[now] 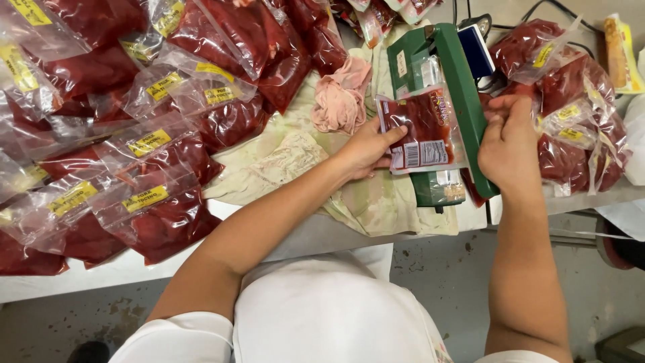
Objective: Manually sealing plastic bags of marinated pork tocino using a heat sealing machine on a production line.
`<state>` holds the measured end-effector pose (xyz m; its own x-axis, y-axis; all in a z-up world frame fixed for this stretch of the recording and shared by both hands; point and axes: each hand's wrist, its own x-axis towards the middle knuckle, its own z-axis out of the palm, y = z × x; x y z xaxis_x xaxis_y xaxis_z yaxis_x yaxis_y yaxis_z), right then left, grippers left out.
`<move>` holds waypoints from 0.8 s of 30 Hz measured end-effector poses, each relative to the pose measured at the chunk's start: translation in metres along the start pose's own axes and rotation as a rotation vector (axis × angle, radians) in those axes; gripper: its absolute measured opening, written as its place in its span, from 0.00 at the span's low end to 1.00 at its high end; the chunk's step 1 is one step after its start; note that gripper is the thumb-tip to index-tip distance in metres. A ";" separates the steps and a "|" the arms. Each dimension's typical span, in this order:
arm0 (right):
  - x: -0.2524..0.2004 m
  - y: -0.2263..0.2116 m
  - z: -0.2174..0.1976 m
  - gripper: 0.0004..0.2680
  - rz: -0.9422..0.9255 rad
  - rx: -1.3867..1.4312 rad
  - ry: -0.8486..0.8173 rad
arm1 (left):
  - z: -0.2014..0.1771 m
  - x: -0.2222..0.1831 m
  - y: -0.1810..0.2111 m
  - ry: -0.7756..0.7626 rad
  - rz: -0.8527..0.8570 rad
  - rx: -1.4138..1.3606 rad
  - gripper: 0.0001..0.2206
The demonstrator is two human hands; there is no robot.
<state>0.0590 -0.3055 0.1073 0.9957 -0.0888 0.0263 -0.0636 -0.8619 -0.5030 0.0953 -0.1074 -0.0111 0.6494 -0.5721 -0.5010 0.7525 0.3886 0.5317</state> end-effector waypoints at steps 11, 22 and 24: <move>-0.010 0.028 0.031 0.10 -0.079 0.024 0.167 | -0.001 -0.002 -0.001 0.043 -0.023 0.131 0.11; -0.010 0.041 0.044 0.12 -0.094 0.033 0.182 | -0.005 -0.010 0.007 0.046 -0.103 0.327 0.16; -0.006 0.038 0.043 0.11 -0.113 0.042 0.187 | -0.004 -0.009 0.014 0.062 -0.112 0.358 0.16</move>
<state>0.0536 -0.3167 0.0507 0.9663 -0.0871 0.2424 0.0546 -0.8504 -0.5232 0.1006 -0.0940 -0.0014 0.5786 -0.5477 -0.6043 0.7408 0.0429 0.6703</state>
